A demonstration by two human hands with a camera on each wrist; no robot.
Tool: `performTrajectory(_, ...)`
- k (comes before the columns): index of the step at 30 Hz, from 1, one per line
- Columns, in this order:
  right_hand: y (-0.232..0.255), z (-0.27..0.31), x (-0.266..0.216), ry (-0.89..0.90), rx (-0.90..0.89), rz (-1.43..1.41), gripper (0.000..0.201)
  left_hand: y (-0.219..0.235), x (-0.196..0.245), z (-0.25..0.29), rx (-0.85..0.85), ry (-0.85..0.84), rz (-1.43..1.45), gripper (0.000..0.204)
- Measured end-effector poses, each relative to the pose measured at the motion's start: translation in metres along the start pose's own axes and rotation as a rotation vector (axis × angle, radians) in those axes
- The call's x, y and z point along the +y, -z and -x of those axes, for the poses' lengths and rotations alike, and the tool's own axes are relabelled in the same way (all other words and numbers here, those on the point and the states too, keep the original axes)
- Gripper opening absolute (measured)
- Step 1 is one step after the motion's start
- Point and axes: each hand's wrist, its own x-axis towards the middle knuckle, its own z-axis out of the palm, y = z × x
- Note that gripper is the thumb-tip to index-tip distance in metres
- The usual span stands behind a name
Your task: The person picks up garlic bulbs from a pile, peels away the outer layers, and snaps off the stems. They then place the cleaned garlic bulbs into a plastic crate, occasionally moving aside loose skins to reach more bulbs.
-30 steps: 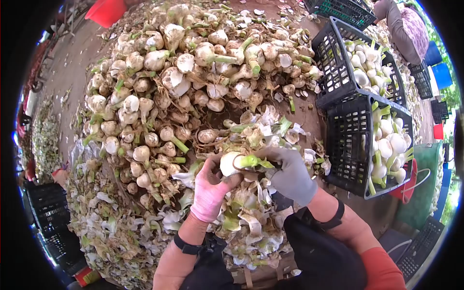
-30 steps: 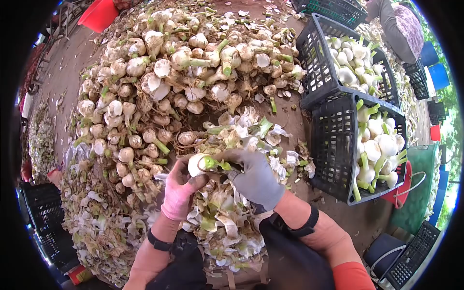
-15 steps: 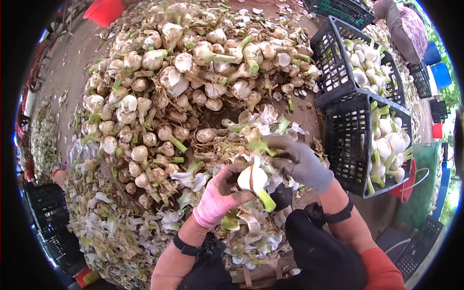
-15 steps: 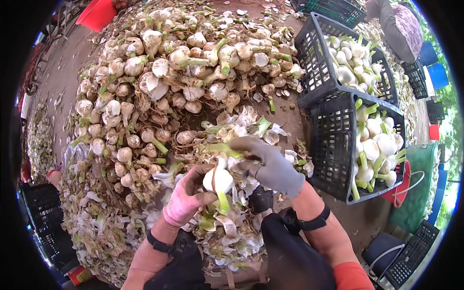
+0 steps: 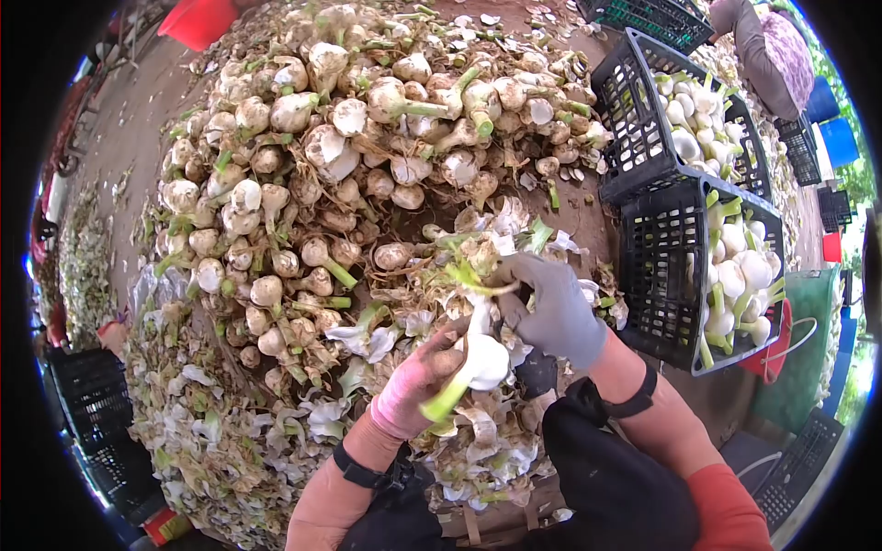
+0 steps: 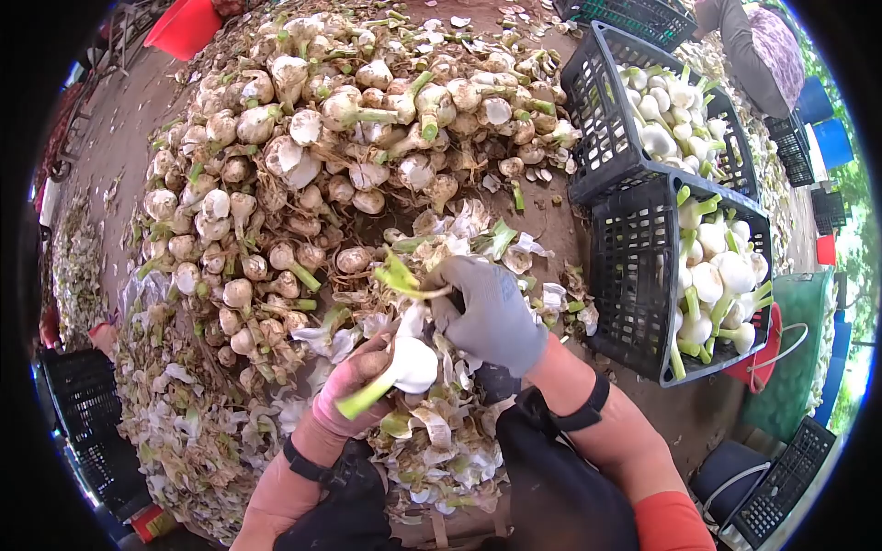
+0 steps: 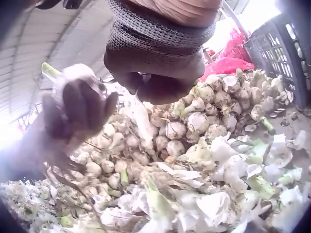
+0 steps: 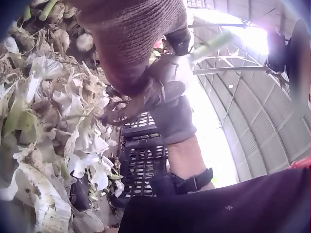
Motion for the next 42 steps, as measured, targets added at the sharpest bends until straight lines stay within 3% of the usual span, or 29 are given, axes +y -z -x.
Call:
performTrajectory(3, -0.017, -0.01, 0.042, 0.03, 0.048, 0.221, 0.017, 0.002, 0.0, 0.002, -0.116, 0.037, 0.061, 0.07)
performTrajectory(4, -0.021, -0.009, 0.062, -0.094, -0.041, 0.293, 0.02, -0.001, 0.005, 0.006, -0.079, 0.02, -0.089, 0.071)
performTrajectory(5, -0.019, -0.005, 0.073, -0.09, -0.044, 0.292, 0.02, -0.007, 0.01, 0.009, -0.076, 0.015, -0.089, 0.071)
performTrajectory(7, -0.017, 0.01, 0.086, -0.114, -0.285, 0.422, 0.031, -0.016, 0.015, 0.014, -0.038, -0.069, -0.187, 0.075)
performTrajectory(9, -0.001, 0.021, 0.07, -0.082, -0.287, 0.419, 0.04, -0.008, 0.008, 0.009, 0.021, -0.114, -0.112, 0.072)
performTrajectory(11, 0.018, 0.023, 0.044, 0.058, -0.035, 0.481, 0.052, -0.006, 0.012, 0.009, 0.101, -0.141, -0.221, 0.064)
performTrajectory(12, 0.026, 0.023, 0.029, 0.057, -0.033, 0.481, 0.052, -0.003, 0.01, 0.006, 0.134, -0.173, -0.235, 0.063)
performTrajectory(14, 0.041, 0.018, 0.004, -0.298, -0.037, 0.189, 0.06, -0.005, 0.01, 0.002, 0.174, -0.219, -0.329, 0.065)
performTrajectory(15, 0.04, 0.018, -0.006, -0.296, -0.036, 0.191, 0.06, -0.006, 0.009, 0.0, 0.217, -0.267, -0.419, 0.066)
performTrajectory(17, 0.025, 0.02, -0.023, -0.302, -0.351, -0.21, 0.058, -0.01, 0.007, -0.007, 0.237, -0.299, -0.438, 0.068)
performTrajectory(19, -0.006, 0.025, 0.001, -0.093, -0.344, -0.128, 0.06, -0.012, 0.002, -0.016, 0.277, -0.408, -0.741, 0.07)
performTrajectory(20, -0.011, 0.023, 0.007, -0.163, -0.327, -0.216, 0.055, -0.001, -0.008, -0.022, 0.299, -0.489, -0.791, 0.06)
performTrajectory(21, -0.008, 0.022, 0.009, -0.163, -0.326, -0.216, 0.055, 0.005, -0.009, -0.024, 0.298, -0.489, -0.792, 0.06)
performTrajectory(23, 0.005, 0.017, 0.014, -0.334, -0.433, -0.293, 0.047, 0.012, -0.005, -0.027, 0.314, -0.256, -0.883, 0.047)
performTrajectory(24, 0.014, 0.014, 0.012, -0.446, -0.384, -0.387, 0.039, 0.009, -0.006, -0.029, 0.348, -0.265, -1.001, 0.036)
performTrajectory(25, 0.025, 0.013, 0.024, -0.333, -0.334, -0.337, 0.038, 0.015, -0.007, -0.032, 0.347, -0.265, -0.999, 0.036)
performTrajectory(27, 0.054, 0.007, 0.026, -0.495, -0.103, -0.639, 0.039, 0.036, -0.009, -0.04, 0.3, -0.114, -1.083, 0.032)
performTrajectory(28, 0.076, 0.004, 0.038, -0.497, -0.103, -0.64, 0.039, 0.043, -0.006, -0.042, 0.363, -0.143, -1.168, 0.032)
performTrajectory(31, 0.148, -0.011, 0.082, -0.106, 0.261, -2.069, 0.046, 0.068, 0.024, -0.048, 0.615, -0.501, -1.271, 0.033)
performTrajectory(33, 0.184, -0.034, 0.05, 0.027, 0.46, -1.757, 0.045, 0.071, 0.056, -0.05, 0.777, -0.457, -1.622, 0.043)
performTrajectory(36, 0.169, -0.038, 0.079, 0.047, 0.368, -1.713, 0.04, 0.093, 0.072, -0.072, 0.85, -0.427, -1.974, 0.057)
performTrajectory(37, 0.146, -0.037, 0.086, 0.006, 0.178, -1.654, 0.037, 0.107, 0.071, -0.08, 0.852, -0.418, -1.968, 0.057)
performTrajectory(38, 0.119, -0.033, 0.081, -0.092, 0.139, -1.32, 0.028, 0.119, 0.069, -0.087, 0.796, -0.424, -1.998, 0.057)
performTrajectory(39, 0.089, -0.032, 0.052, -0.333, 0.22, -1.133, 0.015, 0.125, 0.068, -0.091, 0.735, -0.435, -2.03, 0.057)
performTrajectory(40, 0.063, -0.031, 0.034, -0.466, 0.181, -0.743, 0.01, 0.12, 0.07, -0.087, 0.705, -0.452, -1.933, 0.055)
performTrajectory(41, 0.047, -0.027, 0.042, -0.368, -0.025, -0.669, 0.014, 0.11, 0.07, -0.083, 0.693, -0.447, -1.939, 0.055)
performTrajectory(42, 0.03, -0.025, 0.045, -0.318, -0.176, -0.6, 0.016, 0.099, 0.07, -0.079, 0.713, -0.493, -1.703, 0.053)
